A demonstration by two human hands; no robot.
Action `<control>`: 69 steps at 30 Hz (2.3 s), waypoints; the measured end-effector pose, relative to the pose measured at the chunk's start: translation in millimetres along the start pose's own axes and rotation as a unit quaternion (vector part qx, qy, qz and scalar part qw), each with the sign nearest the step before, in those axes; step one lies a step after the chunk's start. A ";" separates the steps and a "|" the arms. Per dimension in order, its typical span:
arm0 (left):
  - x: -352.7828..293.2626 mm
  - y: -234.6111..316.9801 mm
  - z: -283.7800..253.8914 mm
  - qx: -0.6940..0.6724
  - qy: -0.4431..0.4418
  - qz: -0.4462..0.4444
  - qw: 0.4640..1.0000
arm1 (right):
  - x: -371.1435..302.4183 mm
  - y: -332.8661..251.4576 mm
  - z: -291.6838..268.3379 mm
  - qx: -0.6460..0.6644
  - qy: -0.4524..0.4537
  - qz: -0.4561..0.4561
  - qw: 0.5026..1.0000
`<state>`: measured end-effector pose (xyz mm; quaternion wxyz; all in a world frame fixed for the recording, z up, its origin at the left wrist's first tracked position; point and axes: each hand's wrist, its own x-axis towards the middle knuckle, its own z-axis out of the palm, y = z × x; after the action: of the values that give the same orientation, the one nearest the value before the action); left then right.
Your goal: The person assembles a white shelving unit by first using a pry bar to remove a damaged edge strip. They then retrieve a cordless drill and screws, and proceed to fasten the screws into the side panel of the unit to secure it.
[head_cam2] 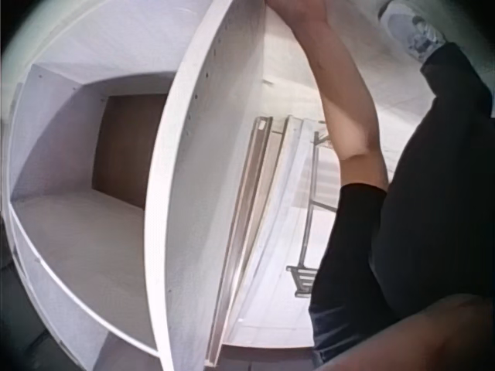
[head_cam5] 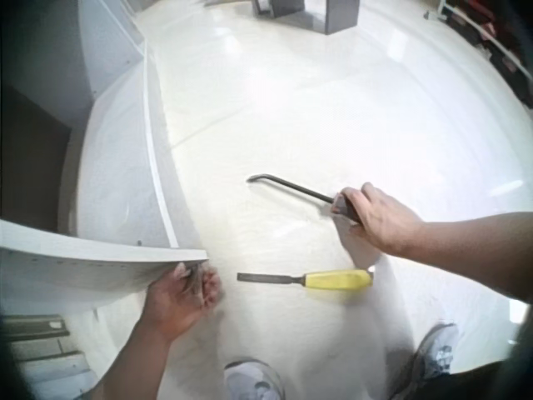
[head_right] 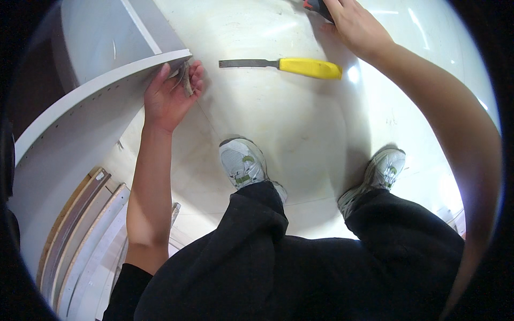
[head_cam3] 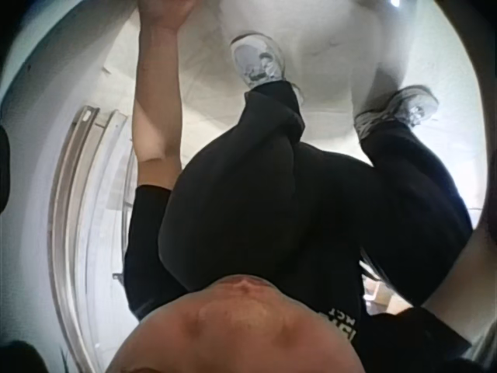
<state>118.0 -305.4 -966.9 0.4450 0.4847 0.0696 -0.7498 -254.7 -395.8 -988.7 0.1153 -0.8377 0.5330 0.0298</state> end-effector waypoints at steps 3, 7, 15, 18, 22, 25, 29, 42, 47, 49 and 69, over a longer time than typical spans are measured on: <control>11.8 2.5 -10.7 0.000 0.017 -0.028 0.999 | 12.1 -21.6 -5.3 -0.112 0.014 0.057 0.992; 13.9 7.7 -19.7 0.030 0.101 -0.047 0.993 | 60.1 -100.9 -20.7 0.128 0.020 0.006 0.992; 10.2 -3.2 -39.1 0.061 0.074 0.023 0.995 | 45.9 -274.6 6.4 0.563 -0.161 0.357 0.728; 1.2 -6.5 -28.5 0.077 0.035 0.031 0.996 | 52.4 -259.0 40.2 0.626 -0.187 0.285 0.701; -5.6 -3.4 -18.5 0.042 0.085 0.041 0.995 | 64.3 -268.5 25.9 0.574 -0.227 0.314 0.721; -7.0 -3.3 -11.7 0.116 0.078 0.056 0.989 | 69.2 -267.0 20.3 0.528 -0.241 0.274 0.767; -10.7 6.7 7.3 0.300 0.014 0.038 0.953 | 73.3 -262.7 41.1 0.532 -0.271 0.245 0.764; -14.7 -6.9 13.5 0.348 0.274 0.165 0.881 | 65.0 -276.0 31.1 0.482 -0.163 0.285 0.813; -18.5 -8.8 -0.3 0.233 0.305 0.174 0.907 | 76.4 -276.8 17.6 0.403 -0.211 0.284 0.844; -17.5 -9.2 -2.6 0.207 0.289 0.179 0.918 | 72.4 -278.8 22.5 0.354 -0.160 0.270 0.881; -26.7 -14.1 -14.9 0.105 0.293 0.132 0.941 | 73.3 -272.9 25.9 0.323 -0.209 0.185 0.904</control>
<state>121.1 -273.0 -958.2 0.4469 0.7316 0.0534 -0.5120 24.4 -344.4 -982.4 0.4810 -0.6154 0.6224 0.0509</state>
